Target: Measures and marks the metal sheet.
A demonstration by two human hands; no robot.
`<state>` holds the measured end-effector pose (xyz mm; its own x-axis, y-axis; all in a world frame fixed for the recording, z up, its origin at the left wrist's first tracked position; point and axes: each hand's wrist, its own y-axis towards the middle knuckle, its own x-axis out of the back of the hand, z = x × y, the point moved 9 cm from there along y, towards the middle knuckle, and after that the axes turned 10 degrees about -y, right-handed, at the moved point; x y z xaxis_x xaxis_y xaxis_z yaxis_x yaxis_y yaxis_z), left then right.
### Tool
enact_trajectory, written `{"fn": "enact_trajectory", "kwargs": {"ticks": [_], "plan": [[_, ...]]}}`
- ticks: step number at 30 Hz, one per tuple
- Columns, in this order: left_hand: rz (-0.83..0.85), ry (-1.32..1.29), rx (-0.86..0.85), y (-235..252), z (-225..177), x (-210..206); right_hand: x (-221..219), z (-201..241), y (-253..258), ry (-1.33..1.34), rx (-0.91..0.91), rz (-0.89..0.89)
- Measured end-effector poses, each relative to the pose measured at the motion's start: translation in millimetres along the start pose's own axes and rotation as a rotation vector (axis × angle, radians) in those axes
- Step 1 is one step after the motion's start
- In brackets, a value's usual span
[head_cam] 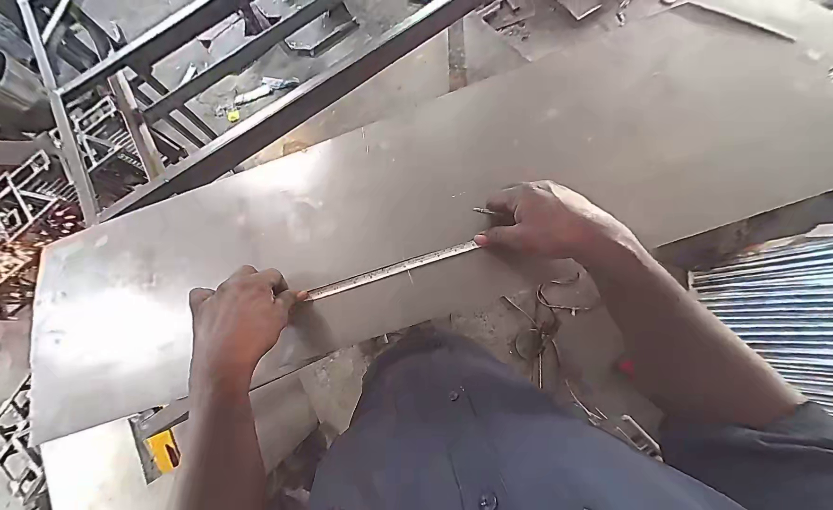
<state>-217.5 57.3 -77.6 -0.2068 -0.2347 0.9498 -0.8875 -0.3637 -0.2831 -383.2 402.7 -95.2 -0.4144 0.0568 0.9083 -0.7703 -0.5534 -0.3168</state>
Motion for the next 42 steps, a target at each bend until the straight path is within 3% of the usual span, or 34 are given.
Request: {"fn": "enact_trajectory", "kwargs": {"ticks": [22,42], "plan": [[0.027,0.041,-0.085,7,1,-1,0,6,0,-0.051,-0.020,0.028],[0.074,0.044,-0.036,2,0,-3,5,9,1,-0.039,0.053,0.051]]}}
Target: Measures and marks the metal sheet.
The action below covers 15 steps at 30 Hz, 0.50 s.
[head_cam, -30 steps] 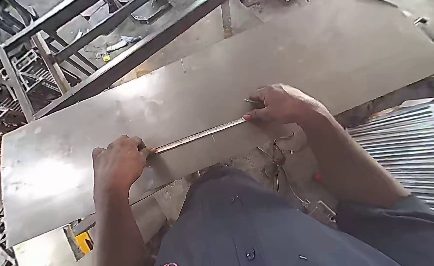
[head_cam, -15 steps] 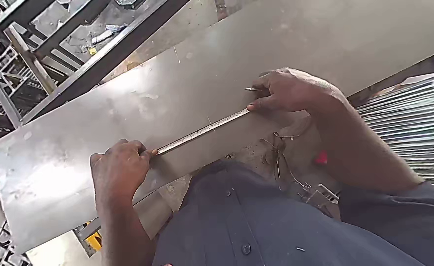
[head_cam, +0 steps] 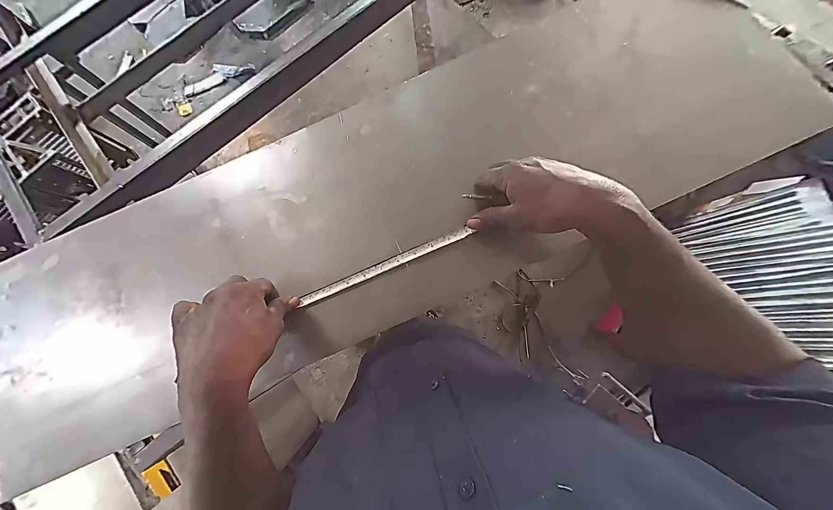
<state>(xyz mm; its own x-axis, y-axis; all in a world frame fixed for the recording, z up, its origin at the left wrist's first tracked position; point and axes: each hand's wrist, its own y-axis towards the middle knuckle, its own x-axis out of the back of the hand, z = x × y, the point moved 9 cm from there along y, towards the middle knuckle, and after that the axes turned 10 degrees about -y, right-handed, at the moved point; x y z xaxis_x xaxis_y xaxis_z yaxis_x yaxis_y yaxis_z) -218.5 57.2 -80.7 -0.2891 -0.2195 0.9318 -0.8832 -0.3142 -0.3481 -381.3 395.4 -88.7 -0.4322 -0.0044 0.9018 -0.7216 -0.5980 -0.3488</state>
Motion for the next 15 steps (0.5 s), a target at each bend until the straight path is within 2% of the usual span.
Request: {"fn": "enact_trajectory", "kwargs": {"ticks": [4,9,15], "plan": [[-0.002,0.010,-0.008,1,-1,-1,22,33,-11,-0.083,0.131,-0.049],[0.011,0.031,-0.001,3,-1,-2,-1,70,1,-0.336,0.156,0.155],[-0.007,0.029,-0.020,4,2,-4,-8,78,11,-0.433,0.138,0.213]]}}
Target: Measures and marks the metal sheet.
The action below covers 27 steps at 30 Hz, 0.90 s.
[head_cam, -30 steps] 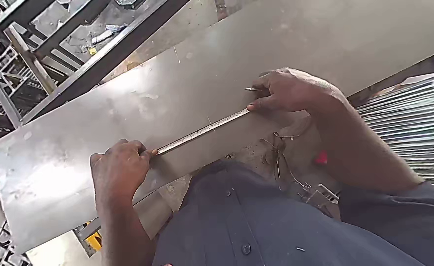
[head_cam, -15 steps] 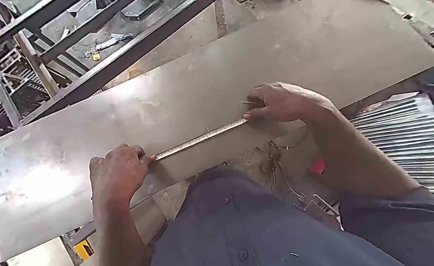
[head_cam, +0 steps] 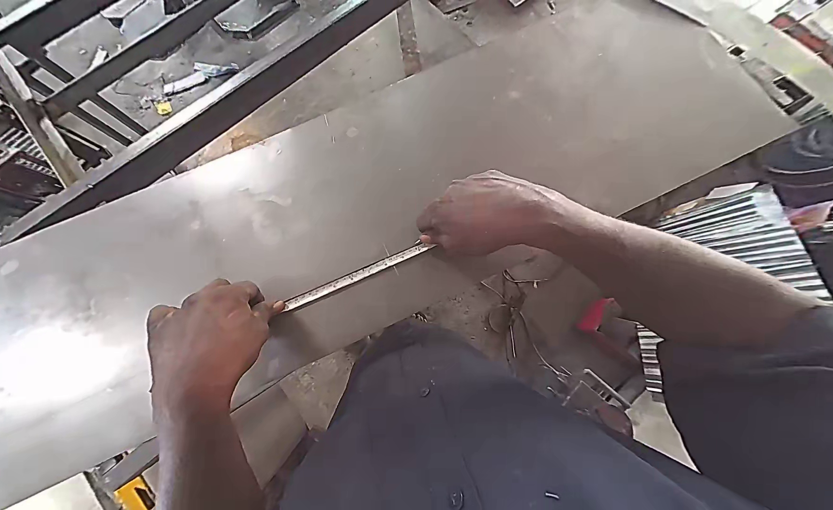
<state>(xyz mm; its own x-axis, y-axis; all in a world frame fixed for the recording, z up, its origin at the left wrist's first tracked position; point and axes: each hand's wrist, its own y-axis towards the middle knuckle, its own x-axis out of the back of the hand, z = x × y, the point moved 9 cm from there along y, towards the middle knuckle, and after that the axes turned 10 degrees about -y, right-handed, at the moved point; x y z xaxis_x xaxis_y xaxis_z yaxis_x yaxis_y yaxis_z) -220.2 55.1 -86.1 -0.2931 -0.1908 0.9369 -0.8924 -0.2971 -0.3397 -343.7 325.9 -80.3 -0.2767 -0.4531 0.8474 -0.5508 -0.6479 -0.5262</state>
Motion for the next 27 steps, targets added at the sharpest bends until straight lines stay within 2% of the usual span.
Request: {"fn": "enact_trajectory", "kwargs": {"ticks": [14,16,19,27], "plan": [[-0.018,-0.017,-0.026,2,3,-2,5,1,10,-0.012,-0.032,0.095],[-0.013,-0.021,-0.026,4,5,-5,12,0,12,-0.038,-0.099,0.041],[0.007,-0.003,-0.028,3,4,-4,32,-10,8,-0.051,-0.195,-0.129],[0.007,0.019,-0.033,2,-1,-1,5,-5,5,0.014,-0.062,0.047]]}}
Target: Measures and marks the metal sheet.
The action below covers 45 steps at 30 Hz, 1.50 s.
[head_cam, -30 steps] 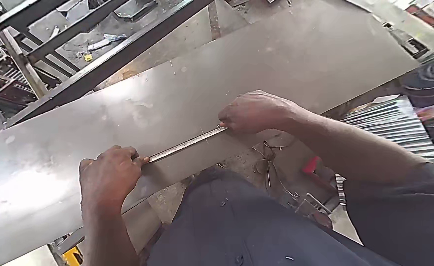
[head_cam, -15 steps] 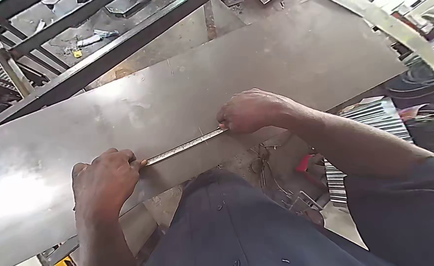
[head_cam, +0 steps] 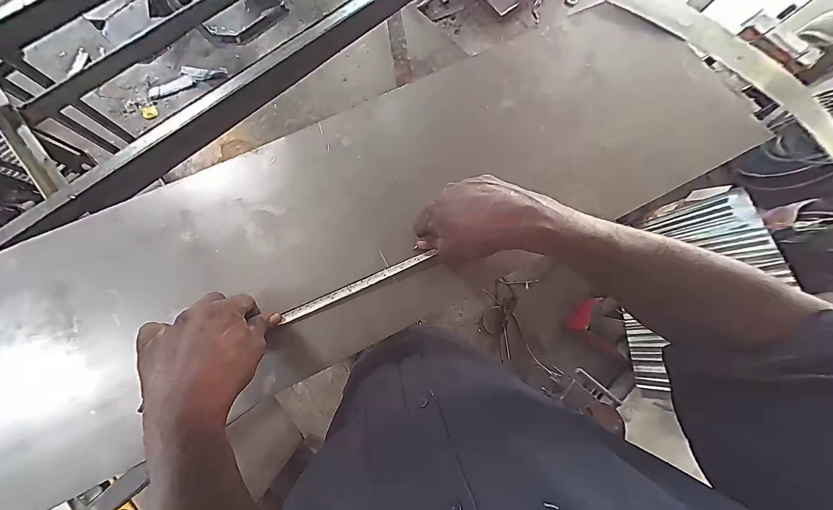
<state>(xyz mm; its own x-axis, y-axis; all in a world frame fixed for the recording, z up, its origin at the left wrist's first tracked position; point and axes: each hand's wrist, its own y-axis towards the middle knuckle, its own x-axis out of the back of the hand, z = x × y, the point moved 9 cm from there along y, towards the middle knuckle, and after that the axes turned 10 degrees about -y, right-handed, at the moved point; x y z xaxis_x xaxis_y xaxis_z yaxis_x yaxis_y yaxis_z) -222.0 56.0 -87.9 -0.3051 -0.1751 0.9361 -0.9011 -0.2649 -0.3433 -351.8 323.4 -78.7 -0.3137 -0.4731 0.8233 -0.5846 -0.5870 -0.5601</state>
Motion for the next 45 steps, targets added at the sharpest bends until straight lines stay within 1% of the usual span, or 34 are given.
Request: {"fn": "enact_trajectory", "kwargs": {"ticks": [5,10,11,13,14,16,17,18,19,21,22,26,31,39,45], "plan": [[0.008,0.008,0.005,0,2,-1,-1,1,3,-0.007,0.083,-0.032],[0.005,-0.015,0.001,1,4,-3,-2,3,7,-0.021,0.106,-0.019],[0.001,-0.020,0.000,1,5,-3,-1,4,7,-0.031,0.093,-0.016],[0.000,-0.030,0.001,2,6,-5,5,6,5,-0.068,0.008,-0.012],[0.005,-0.032,0.002,2,7,-5,11,7,3,-0.082,-0.050,-0.049],[0.009,-0.031,0.003,2,5,-3,35,6,-1,-0.085,-0.157,-0.188],[0.013,-0.018,0.000,1,2,-1,39,4,0,-0.062,-0.165,-0.226],[0.003,-0.007,-0.007,1,0,1,41,6,2,-0.035,-0.115,-0.252],[-0.014,-0.004,-0.008,1,-1,4,43,12,6,-0.015,-0.052,-0.238],[-0.005,0.013,-0.007,-3,-2,2,32,34,7,0.030,0.061,-0.125],[-0.006,0.019,0.002,-2,-2,2,29,41,10,0.037,0.104,-0.103],[-0.006,0.012,0.008,-2,-1,2,21,62,22,0.021,0.200,-0.095],[0.008,0.030,0.000,-1,-2,1,23,72,29,-0.040,0.233,-0.087],[0.002,0.023,-0.010,-1,-2,0,24,76,31,-0.054,0.281,-0.084],[-0.001,0.024,0.000,-1,-2,1,25,78,32,-0.084,0.260,-0.072]]}}
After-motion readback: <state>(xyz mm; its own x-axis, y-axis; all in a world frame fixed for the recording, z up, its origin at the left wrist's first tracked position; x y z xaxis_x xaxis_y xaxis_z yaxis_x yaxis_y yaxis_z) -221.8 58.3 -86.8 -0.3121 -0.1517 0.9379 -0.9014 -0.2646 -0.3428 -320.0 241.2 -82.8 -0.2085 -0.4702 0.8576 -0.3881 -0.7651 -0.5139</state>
